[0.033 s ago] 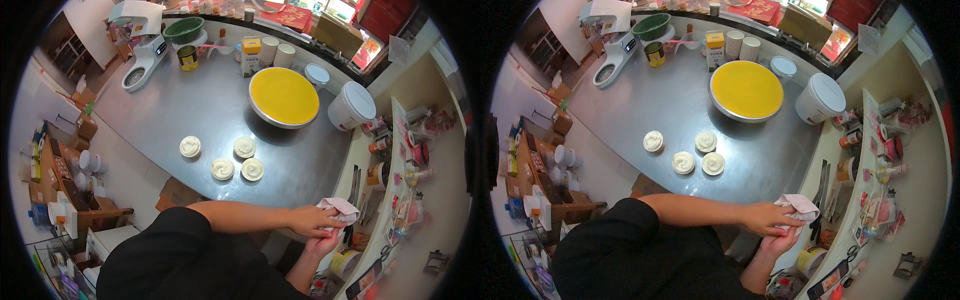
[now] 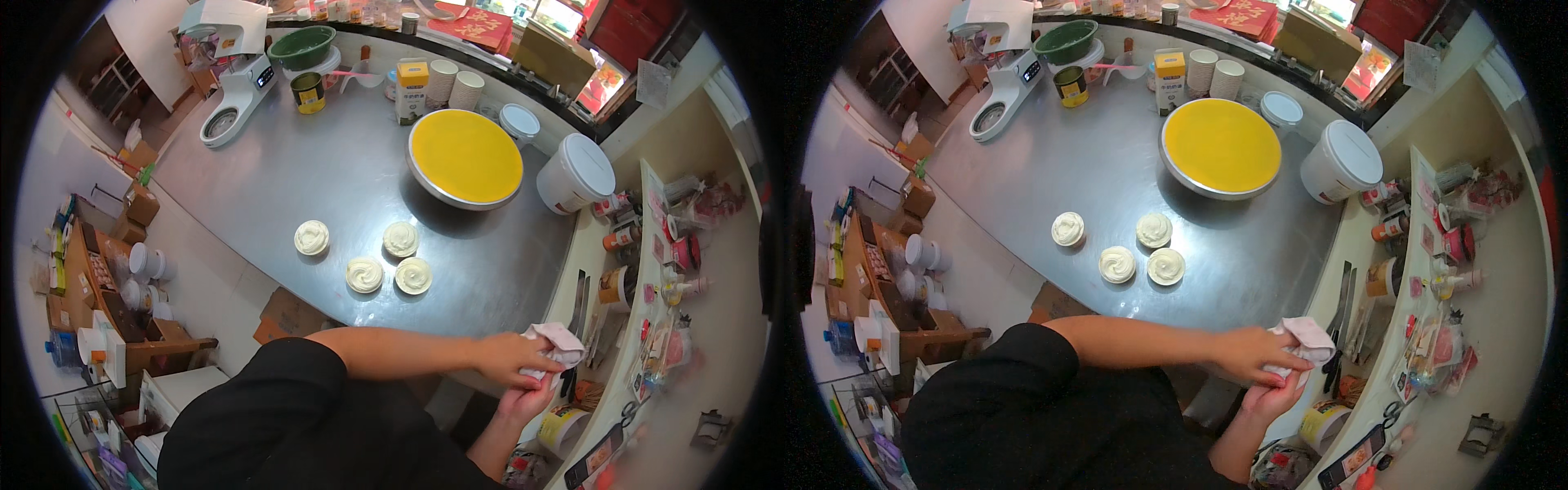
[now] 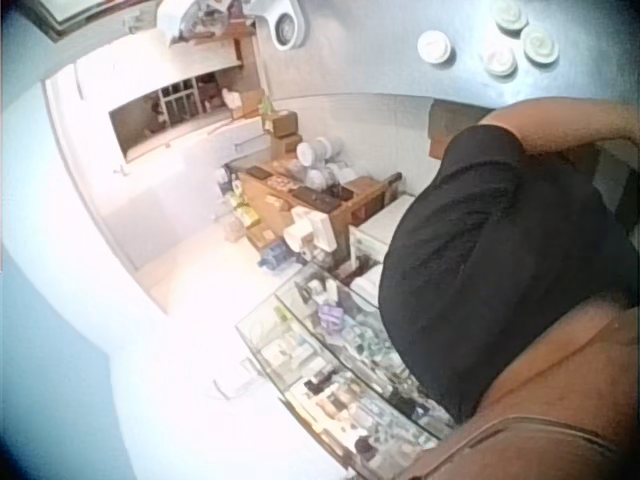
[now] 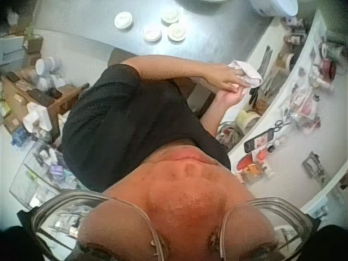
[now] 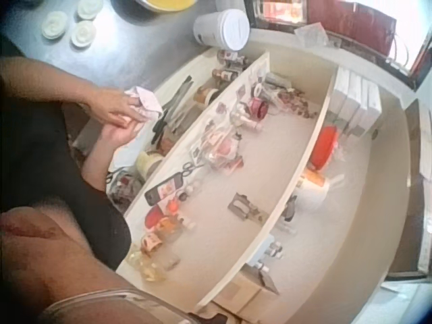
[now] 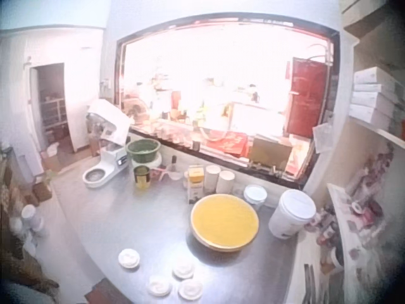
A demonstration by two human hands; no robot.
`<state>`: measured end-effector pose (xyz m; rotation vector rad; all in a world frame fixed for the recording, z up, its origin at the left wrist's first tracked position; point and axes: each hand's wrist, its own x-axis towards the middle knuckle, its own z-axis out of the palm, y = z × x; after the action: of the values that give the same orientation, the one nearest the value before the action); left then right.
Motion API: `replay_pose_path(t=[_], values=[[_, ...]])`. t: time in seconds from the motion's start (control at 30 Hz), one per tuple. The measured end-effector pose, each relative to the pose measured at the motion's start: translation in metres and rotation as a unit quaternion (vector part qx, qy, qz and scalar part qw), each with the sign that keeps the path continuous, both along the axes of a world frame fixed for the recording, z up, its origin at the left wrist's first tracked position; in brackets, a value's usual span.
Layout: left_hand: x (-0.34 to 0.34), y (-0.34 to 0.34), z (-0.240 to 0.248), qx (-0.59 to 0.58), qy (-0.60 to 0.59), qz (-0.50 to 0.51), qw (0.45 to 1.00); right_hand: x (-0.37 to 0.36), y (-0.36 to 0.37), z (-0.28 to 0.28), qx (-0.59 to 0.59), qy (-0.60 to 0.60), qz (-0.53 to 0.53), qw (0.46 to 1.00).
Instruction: The person fills a piping bag with white cream and pipes it into several small paper cups containing cake pieces. They then add a red decorative swirl on top of the cream in each cup.
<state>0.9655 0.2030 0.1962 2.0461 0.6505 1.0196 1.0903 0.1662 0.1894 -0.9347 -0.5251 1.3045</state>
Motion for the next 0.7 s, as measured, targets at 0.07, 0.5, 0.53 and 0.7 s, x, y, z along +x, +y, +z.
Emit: replay_pose_path(t=[0.07,0.5,0.53,0.7], values=[[-0.007,0.011,-0.001,-0.025,0.033,-0.051,0.998,0.011,-0.004,-0.014,-0.004,-0.053,-0.041,0.998],[-0.311,0.013,0.019,-0.054,0.124,0.225,0.965,0.049,0.041,-0.036,-0.113,-0.487,-0.306,0.811],[-0.345,0.015,0.014,-0.038,0.158,0.254,0.953,0.047,0.043,-0.037,-0.115,-0.48,-0.324,0.807],[-0.474,0.035,-0.007,0.005,0.2,0.316,0.927,0.052,0.032,-0.022,-0.081,-0.377,-0.354,0.852]])
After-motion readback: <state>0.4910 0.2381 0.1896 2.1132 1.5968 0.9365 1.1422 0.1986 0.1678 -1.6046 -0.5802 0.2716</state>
